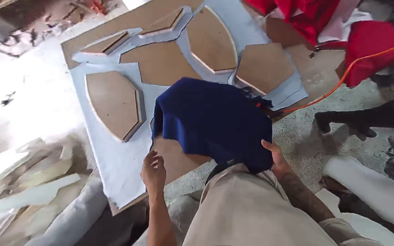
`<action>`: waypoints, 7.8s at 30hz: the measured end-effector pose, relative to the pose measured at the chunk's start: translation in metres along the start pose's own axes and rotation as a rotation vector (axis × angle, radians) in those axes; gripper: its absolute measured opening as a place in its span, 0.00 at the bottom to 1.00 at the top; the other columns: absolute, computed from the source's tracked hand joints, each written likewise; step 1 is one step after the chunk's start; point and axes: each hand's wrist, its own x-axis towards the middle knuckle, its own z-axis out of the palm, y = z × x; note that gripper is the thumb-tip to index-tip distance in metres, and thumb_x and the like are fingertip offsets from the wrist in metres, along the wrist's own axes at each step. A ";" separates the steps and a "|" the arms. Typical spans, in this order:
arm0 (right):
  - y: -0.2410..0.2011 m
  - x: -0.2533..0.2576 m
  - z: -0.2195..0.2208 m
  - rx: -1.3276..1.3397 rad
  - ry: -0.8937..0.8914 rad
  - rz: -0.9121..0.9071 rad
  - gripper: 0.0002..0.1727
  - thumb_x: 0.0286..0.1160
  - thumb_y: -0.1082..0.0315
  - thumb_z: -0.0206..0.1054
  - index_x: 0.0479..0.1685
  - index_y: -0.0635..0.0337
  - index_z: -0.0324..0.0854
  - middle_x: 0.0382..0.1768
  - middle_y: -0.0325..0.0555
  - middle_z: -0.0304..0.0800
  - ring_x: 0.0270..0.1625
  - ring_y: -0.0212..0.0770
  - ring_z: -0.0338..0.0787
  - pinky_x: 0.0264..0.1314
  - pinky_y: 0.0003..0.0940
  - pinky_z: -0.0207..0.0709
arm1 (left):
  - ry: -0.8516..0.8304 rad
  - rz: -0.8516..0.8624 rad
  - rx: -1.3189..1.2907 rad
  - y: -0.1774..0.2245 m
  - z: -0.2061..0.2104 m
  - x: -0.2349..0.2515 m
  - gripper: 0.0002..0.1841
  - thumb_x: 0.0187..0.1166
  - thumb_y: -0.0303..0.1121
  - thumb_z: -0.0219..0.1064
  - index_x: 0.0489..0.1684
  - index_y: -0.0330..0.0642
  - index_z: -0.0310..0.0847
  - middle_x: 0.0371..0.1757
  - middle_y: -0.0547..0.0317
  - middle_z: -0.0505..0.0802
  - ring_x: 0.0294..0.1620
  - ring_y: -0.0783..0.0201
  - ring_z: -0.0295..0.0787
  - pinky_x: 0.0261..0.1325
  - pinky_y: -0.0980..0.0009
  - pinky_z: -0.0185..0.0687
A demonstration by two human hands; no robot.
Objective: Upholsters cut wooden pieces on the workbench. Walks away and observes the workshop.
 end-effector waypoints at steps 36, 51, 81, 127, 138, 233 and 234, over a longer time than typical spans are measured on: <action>-0.294 0.239 -0.187 -1.192 0.757 -0.306 0.30 0.88 0.50 0.58 0.72 0.71 0.76 0.50 0.58 0.93 0.45 0.45 0.97 0.49 0.42 0.93 | -0.956 0.010 0.318 0.215 0.218 -0.065 0.23 0.90 0.47 0.56 0.78 0.50 0.79 0.70 0.49 0.90 0.71 0.48 0.87 0.77 0.41 0.77; -0.016 0.156 -0.042 -2.035 -0.691 0.064 0.53 0.68 0.58 0.76 0.96 0.46 0.49 0.66 0.67 0.83 0.71 0.69 0.81 0.70 0.63 0.78 | -0.388 -0.277 0.031 0.127 0.179 -0.040 0.19 0.89 0.44 0.58 0.65 0.43 0.87 0.51 0.54 0.97 0.52 0.62 0.95 0.64 0.55 0.90; -0.239 0.270 -0.211 -1.854 0.729 -0.667 0.28 0.84 0.51 0.63 0.82 0.49 0.77 0.72 0.71 0.76 0.76 0.72 0.73 0.78 0.65 0.66 | -0.085 0.008 0.477 0.167 0.267 0.106 0.23 0.86 0.42 0.61 0.71 0.33 0.79 0.69 0.31 0.84 0.77 0.35 0.76 0.82 0.44 0.71; -0.020 0.244 0.019 -1.620 0.224 0.064 0.42 0.64 0.33 0.76 0.67 0.58 0.80 0.53 0.59 0.90 0.49 0.58 0.90 0.47 0.63 0.83 | -0.264 -0.122 0.007 0.092 0.141 0.103 0.27 0.88 0.56 0.56 0.70 0.41 0.80 0.62 0.40 0.89 0.62 0.40 0.88 0.64 0.38 0.82; 0.001 0.215 -0.004 -1.735 0.123 0.034 0.43 0.60 0.30 0.76 0.60 0.62 0.82 0.60 0.59 0.85 0.67 0.62 0.82 0.69 0.69 0.72 | -0.056 -0.166 -0.118 0.068 0.178 0.065 0.26 0.82 0.55 0.66 0.65 0.42 0.86 0.57 0.48 0.91 0.59 0.55 0.88 0.67 0.53 0.83; -0.150 0.191 -0.057 -1.964 -0.736 -0.097 0.20 0.74 0.46 0.72 0.51 0.52 0.91 0.34 0.39 0.96 0.39 0.33 0.95 0.43 0.43 0.90 | -0.213 0.190 0.223 0.205 0.313 -0.003 0.35 0.83 0.59 0.51 0.94 0.67 0.58 0.98 0.75 0.49 0.99 0.56 0.28 0.89 0.25 0.12; -0.144 0.195 -0.055 -1.991 -0.717 -0.068 0.21 0.75 0.44 0.71 0.50 0.51 0.91 0.34 0.38 0.96 0.38 0.32 0.94 0.43 0.41 0.89 | -0.203 0.193 0.215 0.204 0.314 -0.002 0.36 0.83 0.60 0.51 0.94 0.67 0.58 0.98 0.75 0.49 0.99 0.56 0.28 0.89 0.25 0.12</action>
